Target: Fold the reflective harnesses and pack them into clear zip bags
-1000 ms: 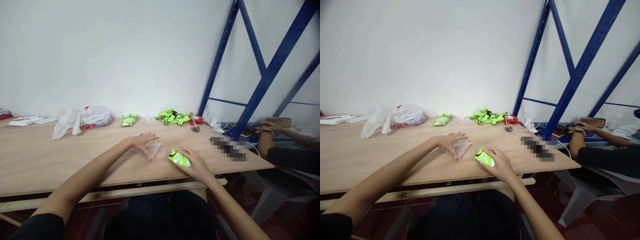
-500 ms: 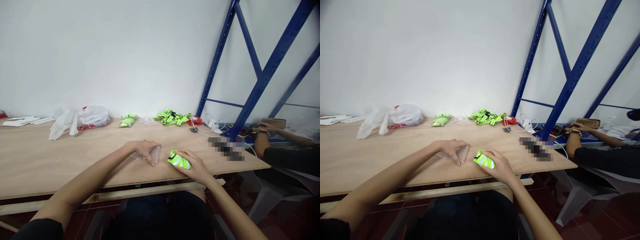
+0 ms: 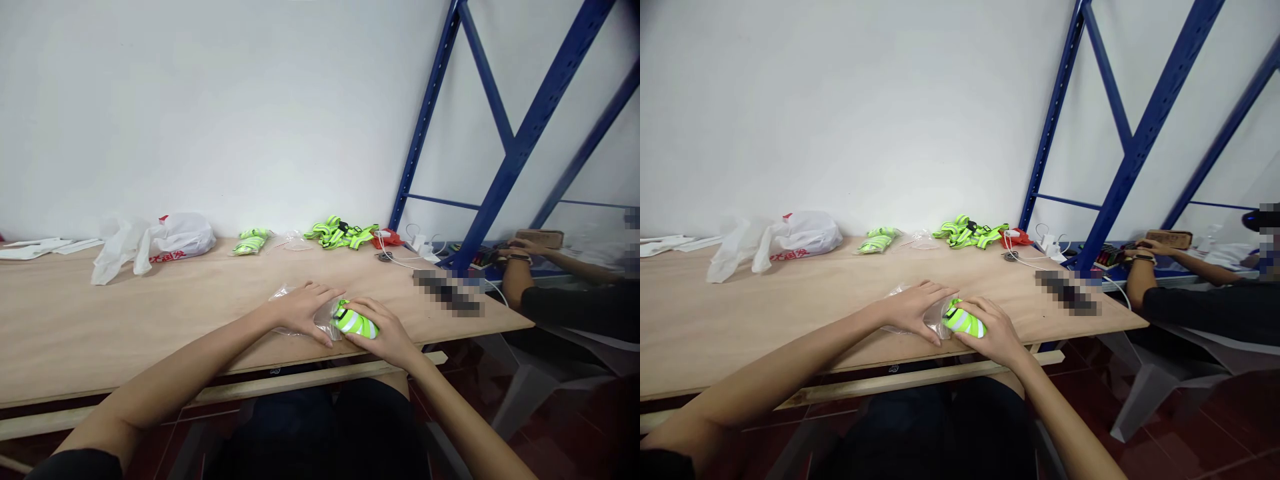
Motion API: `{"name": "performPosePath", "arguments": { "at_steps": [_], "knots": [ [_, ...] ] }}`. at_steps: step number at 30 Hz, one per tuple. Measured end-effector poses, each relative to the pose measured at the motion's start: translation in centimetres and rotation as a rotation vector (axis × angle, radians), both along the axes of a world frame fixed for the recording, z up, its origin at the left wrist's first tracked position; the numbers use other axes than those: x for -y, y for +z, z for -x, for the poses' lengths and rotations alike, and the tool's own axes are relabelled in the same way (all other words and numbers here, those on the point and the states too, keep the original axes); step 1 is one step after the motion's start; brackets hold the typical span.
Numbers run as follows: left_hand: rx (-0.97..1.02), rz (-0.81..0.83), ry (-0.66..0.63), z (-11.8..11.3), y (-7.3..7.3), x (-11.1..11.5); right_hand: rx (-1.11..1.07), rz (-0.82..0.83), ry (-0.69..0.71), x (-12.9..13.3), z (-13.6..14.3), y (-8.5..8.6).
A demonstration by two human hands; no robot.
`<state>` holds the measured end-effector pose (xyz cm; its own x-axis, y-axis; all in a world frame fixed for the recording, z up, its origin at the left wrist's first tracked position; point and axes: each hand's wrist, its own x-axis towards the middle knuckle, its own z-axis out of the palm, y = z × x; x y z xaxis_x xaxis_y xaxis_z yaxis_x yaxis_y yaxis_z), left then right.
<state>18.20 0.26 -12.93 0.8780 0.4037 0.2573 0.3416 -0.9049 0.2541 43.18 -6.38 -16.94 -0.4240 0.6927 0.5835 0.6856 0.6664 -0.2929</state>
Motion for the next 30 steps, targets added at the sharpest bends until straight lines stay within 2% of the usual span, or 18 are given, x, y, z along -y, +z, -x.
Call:
{"name": "performPosePath", "arguments": {
  "at_steps": [13, 21, 26, 30],
  "knots": [
    [0.095, 0.118, -0.022, -1.0, -0.8, 0.5, 0.106, -0.005, -0.025, 0.1, 0.8, 0.1],
    [0.125, 0.185, -0.044, -1.4, -1.1, 0.1, 0.082, 0.048, -0.118, 0.5, 1.7, 0.2],
    [0.145, 0.202, -0.016, -1.3, -1.0, 0.0, 0.065, 0.073, -0.014, 0.9, 1.3, 0.7],
    [0.157, 0.177, -0.042, -1.3, -1.2, -0.1, -0.039, 0.099, -0.017, 0.5, 0.8, -0.3]
  ]
}}
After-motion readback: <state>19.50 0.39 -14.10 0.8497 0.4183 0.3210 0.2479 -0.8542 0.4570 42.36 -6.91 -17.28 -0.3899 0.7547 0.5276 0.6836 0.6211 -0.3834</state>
